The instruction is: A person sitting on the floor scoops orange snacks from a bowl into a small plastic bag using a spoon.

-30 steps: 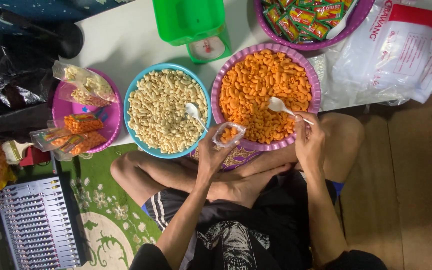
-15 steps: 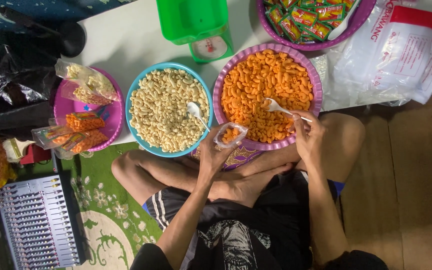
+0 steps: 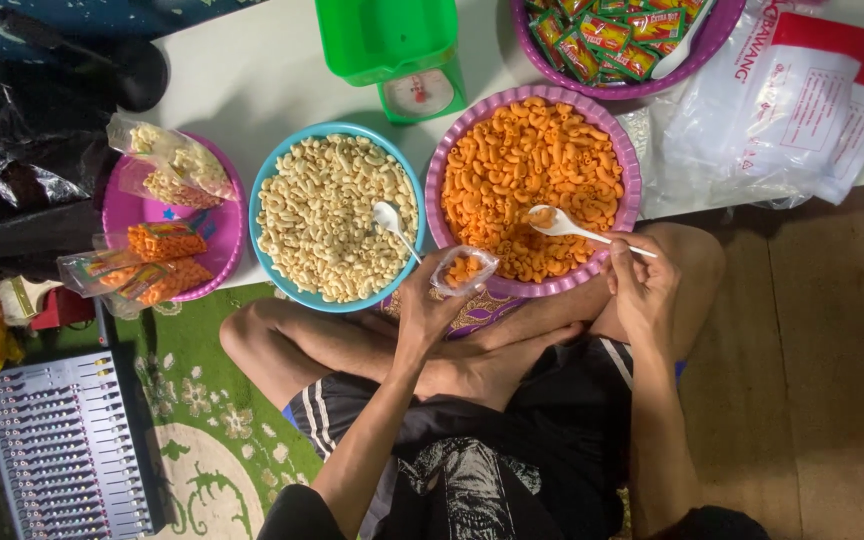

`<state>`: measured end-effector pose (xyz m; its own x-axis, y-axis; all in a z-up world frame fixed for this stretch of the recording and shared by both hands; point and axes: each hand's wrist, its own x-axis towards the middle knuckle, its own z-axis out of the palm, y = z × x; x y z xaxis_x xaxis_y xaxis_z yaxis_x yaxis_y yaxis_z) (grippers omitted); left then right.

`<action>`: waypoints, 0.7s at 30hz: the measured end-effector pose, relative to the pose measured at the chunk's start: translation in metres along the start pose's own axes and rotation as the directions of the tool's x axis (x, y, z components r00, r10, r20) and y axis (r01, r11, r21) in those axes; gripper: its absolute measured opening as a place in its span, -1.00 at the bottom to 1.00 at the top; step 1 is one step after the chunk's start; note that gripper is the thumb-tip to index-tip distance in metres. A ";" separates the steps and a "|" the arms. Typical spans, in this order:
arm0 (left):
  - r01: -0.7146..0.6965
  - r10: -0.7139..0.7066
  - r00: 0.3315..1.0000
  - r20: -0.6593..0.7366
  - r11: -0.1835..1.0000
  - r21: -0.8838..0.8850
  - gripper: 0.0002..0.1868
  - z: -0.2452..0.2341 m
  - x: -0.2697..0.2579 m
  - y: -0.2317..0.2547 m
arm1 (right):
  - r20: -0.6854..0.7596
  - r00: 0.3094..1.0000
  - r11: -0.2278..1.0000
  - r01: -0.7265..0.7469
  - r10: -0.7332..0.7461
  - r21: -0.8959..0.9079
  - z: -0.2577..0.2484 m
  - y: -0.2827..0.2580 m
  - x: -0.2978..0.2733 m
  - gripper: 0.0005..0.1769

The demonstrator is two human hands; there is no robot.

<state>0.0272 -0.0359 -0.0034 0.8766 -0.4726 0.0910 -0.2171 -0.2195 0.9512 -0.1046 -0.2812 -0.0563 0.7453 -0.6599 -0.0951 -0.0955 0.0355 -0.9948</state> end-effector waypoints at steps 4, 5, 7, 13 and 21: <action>0.000 0.000 0.999 0.033 1.000 -0.002 -0.48 0.000 -0.003 0.011 | 0.043 0.999 0.999 0.028 -0.026 -0.042 -0.001 -0.039 -0.015 -0.79; -0.011 0.011 0.999 0.035 1.000 -0.003 -0.50 0.000 -0.005 0.013 | 0.055 0.998 0.998 0.034 -0.031 -0.054 0.000 -0.050 -0.019 -0.78; 0.009 -0.009 0.999 0.047 1.000 -0.008 -0.47 -0.002 -0.007 0.012 | 0.080 0.996 0.997 0.031 -0.025 -0.067 -0.002 -0.053 -0.026 -0.79; 0.029 -0.027 0.998 0.051 0.999 -0.045 -0.46 -0.006 -0.022 0.009 | 0.201 0.979 0.991 0.063 -0.038 -0.120 0.030 -0.094 -0.049 -0.83; 0.068 -0.065 0.997 0.036 0.993 -0.094 -0.42 -0.020 -0.038 -0.003 | 0.370 0.899 0.875 0.362 -0.235 -0.322 0.065 -0.130 -0.069 -0.84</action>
<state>0.0036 -0.0003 -0.0035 0.8726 -0.4880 0.0187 -0.1161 -0.1700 0.9786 -0.1010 -0.1913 0.0770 0.9364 -0.3240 0.1351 -0.0268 -0.4497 -0.8928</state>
